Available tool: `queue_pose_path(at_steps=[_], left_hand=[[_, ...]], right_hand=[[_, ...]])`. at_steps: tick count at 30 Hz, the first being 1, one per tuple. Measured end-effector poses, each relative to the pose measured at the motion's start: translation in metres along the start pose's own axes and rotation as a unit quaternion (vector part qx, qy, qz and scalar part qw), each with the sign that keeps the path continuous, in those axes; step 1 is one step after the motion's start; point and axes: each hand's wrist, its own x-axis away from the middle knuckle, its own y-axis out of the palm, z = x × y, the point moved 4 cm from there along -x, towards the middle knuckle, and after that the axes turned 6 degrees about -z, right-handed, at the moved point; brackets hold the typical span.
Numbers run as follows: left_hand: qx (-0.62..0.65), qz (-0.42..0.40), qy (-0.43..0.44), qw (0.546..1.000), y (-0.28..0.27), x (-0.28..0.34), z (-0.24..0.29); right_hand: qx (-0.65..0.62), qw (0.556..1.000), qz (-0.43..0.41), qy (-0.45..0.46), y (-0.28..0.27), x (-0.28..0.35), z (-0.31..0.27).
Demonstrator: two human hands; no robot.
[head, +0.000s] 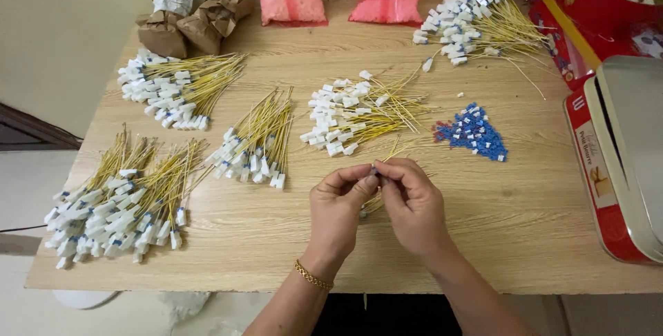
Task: Manually assembling small wire components by attaching plastic connectors to the ends of wires.
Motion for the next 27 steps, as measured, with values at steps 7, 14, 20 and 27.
queue_pose_path(at_steps=[7,14,20,27], left_hand=[[-0.182,-0.053,0.037,0.981,-0.035,-0.013,0.02],[-0.602,-0.117,0.2,0.764,-0.06,-0.027,0.017],[-0.699,-0.055,0.29,0.651,-0.019,-0.063,0.02],[-0.781,-0.031,0.254,0.57,0.006,-0.095,0.013]], right_hand=[[0.021,0.995,-0.078,0.059,0.002,0.003,-0.003],[0.17,0.979,0.022,0.114,-0.066,0.001,0.028],[0.228,0.959,0.059,0.155,-0.108,0.01,0.041],[0.306,0.918,0.104,0.231,-0.138,0.016,0.027]])
